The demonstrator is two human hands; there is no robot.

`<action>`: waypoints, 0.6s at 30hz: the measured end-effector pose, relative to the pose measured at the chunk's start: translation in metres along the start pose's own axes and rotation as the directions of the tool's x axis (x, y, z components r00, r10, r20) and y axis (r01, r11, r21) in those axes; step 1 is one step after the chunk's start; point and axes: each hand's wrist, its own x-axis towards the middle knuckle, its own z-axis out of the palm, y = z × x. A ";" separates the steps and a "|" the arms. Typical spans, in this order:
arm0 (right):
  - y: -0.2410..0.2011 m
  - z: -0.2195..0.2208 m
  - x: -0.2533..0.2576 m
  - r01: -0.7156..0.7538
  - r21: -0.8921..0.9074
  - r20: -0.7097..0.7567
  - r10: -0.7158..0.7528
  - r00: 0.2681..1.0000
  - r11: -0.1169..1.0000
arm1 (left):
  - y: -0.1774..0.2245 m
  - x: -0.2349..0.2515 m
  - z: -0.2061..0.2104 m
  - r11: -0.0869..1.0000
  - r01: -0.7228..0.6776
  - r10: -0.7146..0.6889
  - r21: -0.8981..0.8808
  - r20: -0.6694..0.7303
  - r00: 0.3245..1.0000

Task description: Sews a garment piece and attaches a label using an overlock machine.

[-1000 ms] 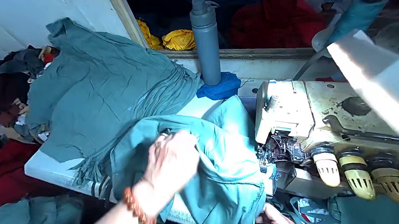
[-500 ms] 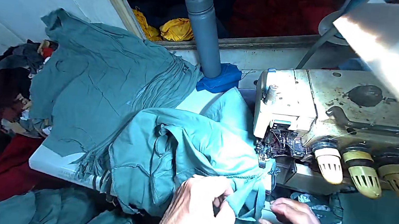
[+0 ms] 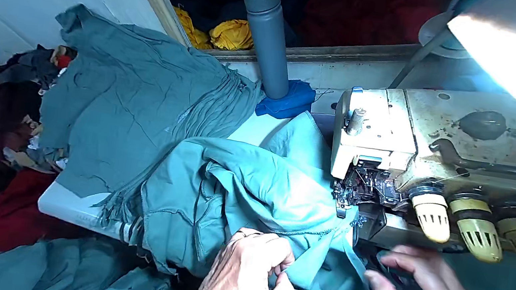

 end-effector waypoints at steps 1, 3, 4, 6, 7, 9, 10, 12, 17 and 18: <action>-0.003 0.004 0.000 0.009 0.007 0.052 -0.009 0.999 1.000 | 0.000 -0.001 0.002 1.000 0.006 -0.006 -0.012 0.013 1.000; -0.006 0.016 -0.001 0.045 -0.042 0.106 -0.041 0.994 0.998 | 0.002 -0.002 0.007 1.000 0.017 -0.016 -0.021 0.024 1.000; -0.006 0.020 -0.002 0.057 -0.036 0.098 -0.053 0.994 0.998 | 0.003 -0.002 0.007 1.000 0.012 -0.012 -0.027 0.021 1.000; -0.008 0.014 -0.004 -0.028 0.192 0.124 0.004 0.992 0.981 | 0.002 -0.003 0.006 0.998 -0.016 0.016 -0.065 -0.001 1.000; -0.010 0.007 -0.004 -0.137 0.384 0.203 0.062 0.977 0.913 | 0.002 -0.003 0.002 0.993 -0.034 0.033 -0.113 -0.010 0.999; -0.009 -0.004 -0.005 -0.392 0.605 0.413 0.148 0.899 0.693 | 0.001 0.002 -0.008 0.982 -0.026 0.015 -0.186 -0.059 0.998; -0.008 -0.004 -0.007 -0.461 0.615 0.466 0.176 0.867 0.639 | -0.002 0.004 -0.011 0.989 0.005 -0.023 -0.149 -0.121 0.992; -0.010 -0.002 -0.009 -0.501 0.598 0.481 0.220 0.849 0.626 | -0.020 0.011 -0.016 0.990 0.124 -0.108 0.063 -0.207 0.972; -0.013 0.000 -0.009 -0.527 0.636 0.491 0.231 0.840 0.564 | -0.086 0.018 -0.018 0.883 0.368 -0.382 0.290 -0.009 0.924; -0.013 0.000 -0.010 -0.528 0.626 0.503 0.221 0.836 0.573 | -0.094 0.018 -0.018 0.890 0.342 -0.357 0.302 -0.004 0.934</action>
